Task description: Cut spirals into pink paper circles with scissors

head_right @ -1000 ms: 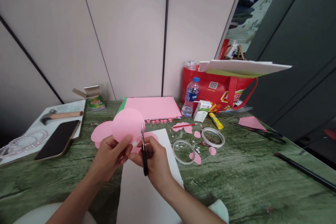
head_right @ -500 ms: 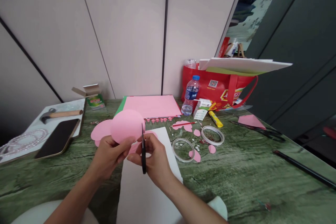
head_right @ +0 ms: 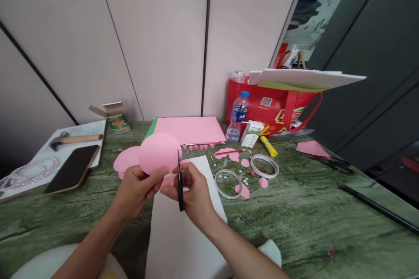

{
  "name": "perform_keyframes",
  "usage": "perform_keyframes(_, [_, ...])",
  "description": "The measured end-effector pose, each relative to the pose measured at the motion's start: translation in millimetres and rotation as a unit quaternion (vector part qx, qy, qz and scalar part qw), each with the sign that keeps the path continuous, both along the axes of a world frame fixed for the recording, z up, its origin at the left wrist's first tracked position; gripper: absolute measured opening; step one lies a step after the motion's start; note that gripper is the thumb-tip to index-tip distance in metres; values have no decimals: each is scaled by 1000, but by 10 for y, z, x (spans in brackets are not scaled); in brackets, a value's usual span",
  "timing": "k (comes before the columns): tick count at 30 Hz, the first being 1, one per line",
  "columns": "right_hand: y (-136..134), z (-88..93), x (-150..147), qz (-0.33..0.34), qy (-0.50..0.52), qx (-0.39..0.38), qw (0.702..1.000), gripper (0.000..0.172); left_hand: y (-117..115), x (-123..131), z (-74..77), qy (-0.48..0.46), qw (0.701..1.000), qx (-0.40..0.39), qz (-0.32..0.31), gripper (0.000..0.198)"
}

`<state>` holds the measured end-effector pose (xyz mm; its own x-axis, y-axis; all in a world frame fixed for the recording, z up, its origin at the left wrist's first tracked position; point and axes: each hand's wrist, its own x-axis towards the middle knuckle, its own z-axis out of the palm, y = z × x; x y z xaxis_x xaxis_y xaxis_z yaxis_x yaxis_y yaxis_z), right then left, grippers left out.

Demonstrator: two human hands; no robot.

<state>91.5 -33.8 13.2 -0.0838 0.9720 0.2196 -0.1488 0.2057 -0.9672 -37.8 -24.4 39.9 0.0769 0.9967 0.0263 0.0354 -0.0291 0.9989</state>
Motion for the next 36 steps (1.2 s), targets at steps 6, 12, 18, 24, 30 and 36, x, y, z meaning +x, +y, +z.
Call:
perform_keyframes(6, [-11, 27, 11, 9, -4, -11, 1000, 32, -1, -7, 10, -10, 1000, 12, 3, 36])
perform_keyframes(12, [-9, 26, 6, 10, -2, -35, 999, 30, 1, -9, 16, -30, 999, 10, 4, 31])
perform_keyframes(18, [-21, -5, -10, 36, -2, -28, 999, 30, -9, -1, 32, -39, 999, -1, -37, 34])
perform_keyframes(24, [-5, 12, -3, 26, -20, -16, 999, 35, -9, -5, 27, 13, 1000, -4, 6, 41])
perform_keyframes(30, [24, 8, 10, 22, -9, -3, 1000, 35, -3, -10, 4, 14, 1000, -8, 5, 41])
perform_keyframes(36, [16, 37, 15, 16, -24, -4, 1000, 29, 2, -33, -11, -3, 1000, -7, 8, 39])
